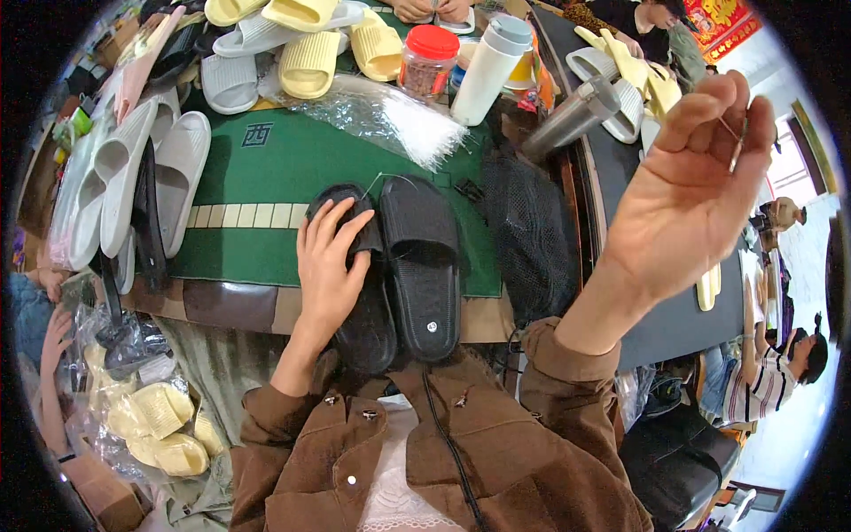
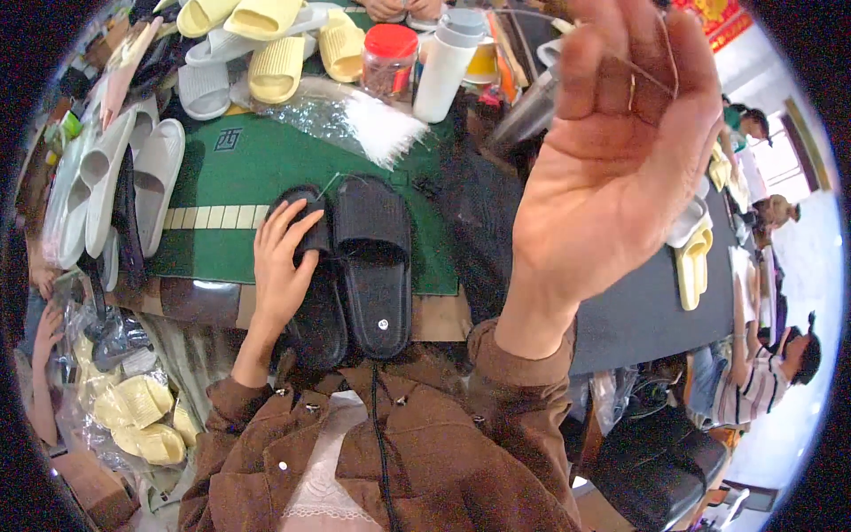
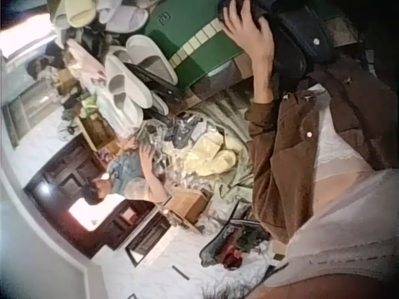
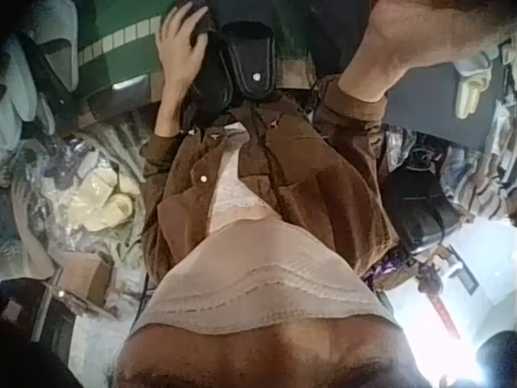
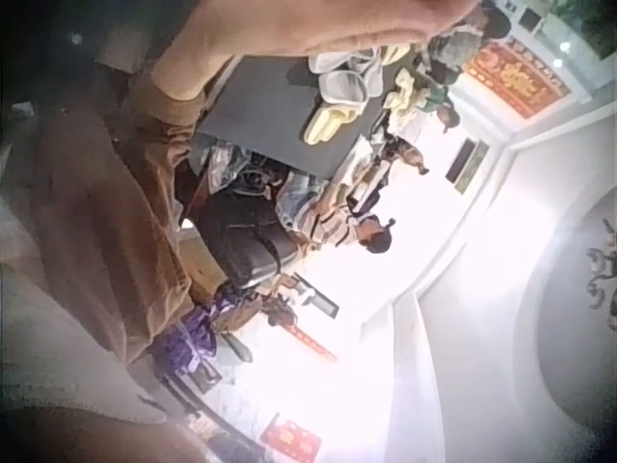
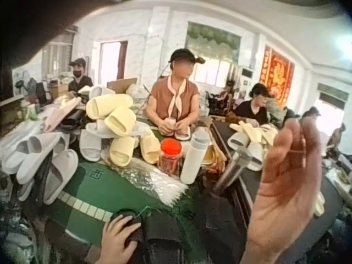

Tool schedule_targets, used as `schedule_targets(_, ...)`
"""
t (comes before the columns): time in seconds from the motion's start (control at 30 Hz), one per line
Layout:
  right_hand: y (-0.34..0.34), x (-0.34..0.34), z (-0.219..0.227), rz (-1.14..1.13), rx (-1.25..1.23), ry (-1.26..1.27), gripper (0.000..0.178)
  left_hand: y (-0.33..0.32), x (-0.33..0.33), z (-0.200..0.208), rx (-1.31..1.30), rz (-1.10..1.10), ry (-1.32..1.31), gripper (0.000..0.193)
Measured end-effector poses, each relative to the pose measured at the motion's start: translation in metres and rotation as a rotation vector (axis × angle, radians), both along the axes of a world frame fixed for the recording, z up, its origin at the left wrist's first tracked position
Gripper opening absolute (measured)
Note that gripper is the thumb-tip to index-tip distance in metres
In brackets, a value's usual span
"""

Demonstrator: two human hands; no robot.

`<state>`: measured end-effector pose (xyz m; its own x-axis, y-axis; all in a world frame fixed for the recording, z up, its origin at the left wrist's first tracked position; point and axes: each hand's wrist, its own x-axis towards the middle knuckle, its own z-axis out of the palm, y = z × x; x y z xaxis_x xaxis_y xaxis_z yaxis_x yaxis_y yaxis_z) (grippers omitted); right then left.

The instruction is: Assembling and finishing various types of slippers and shoes by hand in a workshop.

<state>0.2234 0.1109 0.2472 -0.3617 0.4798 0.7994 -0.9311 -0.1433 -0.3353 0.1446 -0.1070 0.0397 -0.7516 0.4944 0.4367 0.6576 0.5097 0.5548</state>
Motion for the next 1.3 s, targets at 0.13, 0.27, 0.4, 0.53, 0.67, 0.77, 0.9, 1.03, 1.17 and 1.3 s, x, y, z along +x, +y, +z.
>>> schedule_targets(0.13, 0.004, -0.036, -0.064, -0.153, -0.172, -0.320, 0.031, 0.002, 0.003, -0.001, 0.035, 0.030, 0.052, 0.043)
schedule_targets(0.27, 0.017, -0.067, -0.180, -0.094, -0.158, -0.903, 0.035, 0.012, 0.007, -0.002, 0.036, 0.020, 0.039, 0.042)
schedule_targets(0.4, 0.029, -0.086, -0.241, -0.342, 0.314, -1.139, 0.029, 0.019, 0.010, 0.001, 0.050, 0.029, 0.027, 0.045)
schedule_targets(0.53, 0.031, -0.102, -0.237, -0.389, 0.554, -1.167, 0.026, 0.021, 0.010, 0.002, 0.092, -0.019, 0.031, 0.045)
schedule_targets(0.67, 0.033, -0.108, -0.230, -0.412, 0.587, -1.172, 0.022, 0.025, 0.012, 0.003, 0.135, -0.080, 0.041, 0.044)
schedule_targets(0.77, 0.031, -0.105, -0.225, -0.349, 0.460, -1.228, 0.019, 0.024, 0.009, -0.001, 0.212, -0.098, 0.034, 0.034)
schedule_targets(0.9, 0.024, -0.100, -0.216, -0.422, 0.460, -1.221, 0.017, 0.023, -0.007, -0.003, 0.140, -0.111, 0.159, 0.022)
schedule_targets(1.03, 0.022, -0.096, -0.215, -0.671, 0.514, -1.044, 0.015, 0.024, -0.021, 0.000, 0.134, -0.167, 0.192, 0.018)
schedule_targets(1.17, 0.021, -0.091, -0.207, -0.635, 0.480, -0.999, 0.014, 0.024, -0.018, 0.005, 0.173, -0.191, 0.173, 0.018)
schedule_targets(1.3, 0.009, -0.073, -0.186, -0.444, 0.460, -0.951, 0.014, 0.031, -0.010, 0.024, 0.290, -0.163, 0.134, 0.025)
